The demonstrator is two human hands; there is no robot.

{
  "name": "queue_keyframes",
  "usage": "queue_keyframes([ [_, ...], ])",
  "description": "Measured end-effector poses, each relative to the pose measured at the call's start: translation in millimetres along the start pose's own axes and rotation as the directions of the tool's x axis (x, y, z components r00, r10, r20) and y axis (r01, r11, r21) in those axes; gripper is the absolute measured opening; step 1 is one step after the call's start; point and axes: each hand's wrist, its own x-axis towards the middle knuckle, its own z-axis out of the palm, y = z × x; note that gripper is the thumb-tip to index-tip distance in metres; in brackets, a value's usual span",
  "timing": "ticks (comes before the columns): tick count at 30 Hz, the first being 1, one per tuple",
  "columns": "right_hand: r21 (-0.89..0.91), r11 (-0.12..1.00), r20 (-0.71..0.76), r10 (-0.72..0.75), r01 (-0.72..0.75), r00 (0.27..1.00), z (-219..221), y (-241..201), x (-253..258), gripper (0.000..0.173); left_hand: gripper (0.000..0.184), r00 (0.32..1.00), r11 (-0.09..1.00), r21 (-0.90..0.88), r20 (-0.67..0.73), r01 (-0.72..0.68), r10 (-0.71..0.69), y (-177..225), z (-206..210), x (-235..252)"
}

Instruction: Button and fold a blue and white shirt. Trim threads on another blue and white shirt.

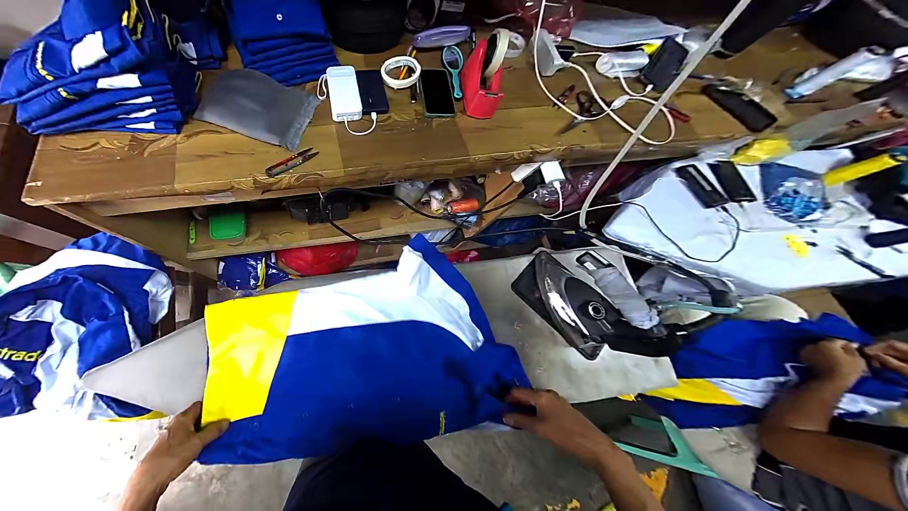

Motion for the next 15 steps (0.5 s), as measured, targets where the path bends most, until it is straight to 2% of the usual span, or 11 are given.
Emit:
queue_keyframes([
  [1,0.082,0.997,0.004,0.007,-0.007,1.0,-5.6,4.1,-0.6,0.031,0.04,1.0,0.999,0.037,-0.025,0.0,0.001,-0.3,-0.2,0.3],
  [3,0.195,0.979,-0.149,-0.024,0.053,0.989,-21.6,2.0,9.4,0.032,0.048,0.993,0.995,0.103,-0.118,-0.01,0.022,9.2,-2.8,5.6],
  [4,0.196,0.978,-0.24,-0.028,0.076,0.97,-31.5,-4.9,21.7,0.032,0.051,0.985,0.991,0.134,-0.167,-0.013,0.035,19.9,-6.1,9.8],
  [6,0.116,0.991,-0.352,-0.022,0.067,0.936,-49.7,-22.3,58.4,0.038,0.051,0.966,0.989,0.144,-0.247,-0.041,0.076,46.0,-13.7,24.5],
  [8,0.054,0.998,-0.379,-0.003,0.025,0.925,-56.6,-36.3,101.2,0.051,0.053,0.941,0.994,0.071,-0.321,-0.089,0.107,67.8,-18.7,46.1],
  [11,-0.034,0.999,-0.397,0.003,-0.018,0.918,-49.1,-56.7,156.2,0.063,0.07,0.91,0.984,-0.074,-0.399,-0.159,0.117,92.9,-19.7,77.0],
  [13,-0.087,0.996,-0.416,-0.038,0.002,0.908,-40.0,-66.8,178.3,0.051,0.07,0.901,0.977,-0.08,-0.407,-0.197,0.148,101.3,-21.3,95.8],
  [15,-0.112,0.992,-0.438,-0.106,0.063,0.893,-36.5,-71.3,191.5,0.037,0.056,0.898,0.975,-0.071,-0.409,-0.212,0.165,105.6,-24.0,110.1],
])
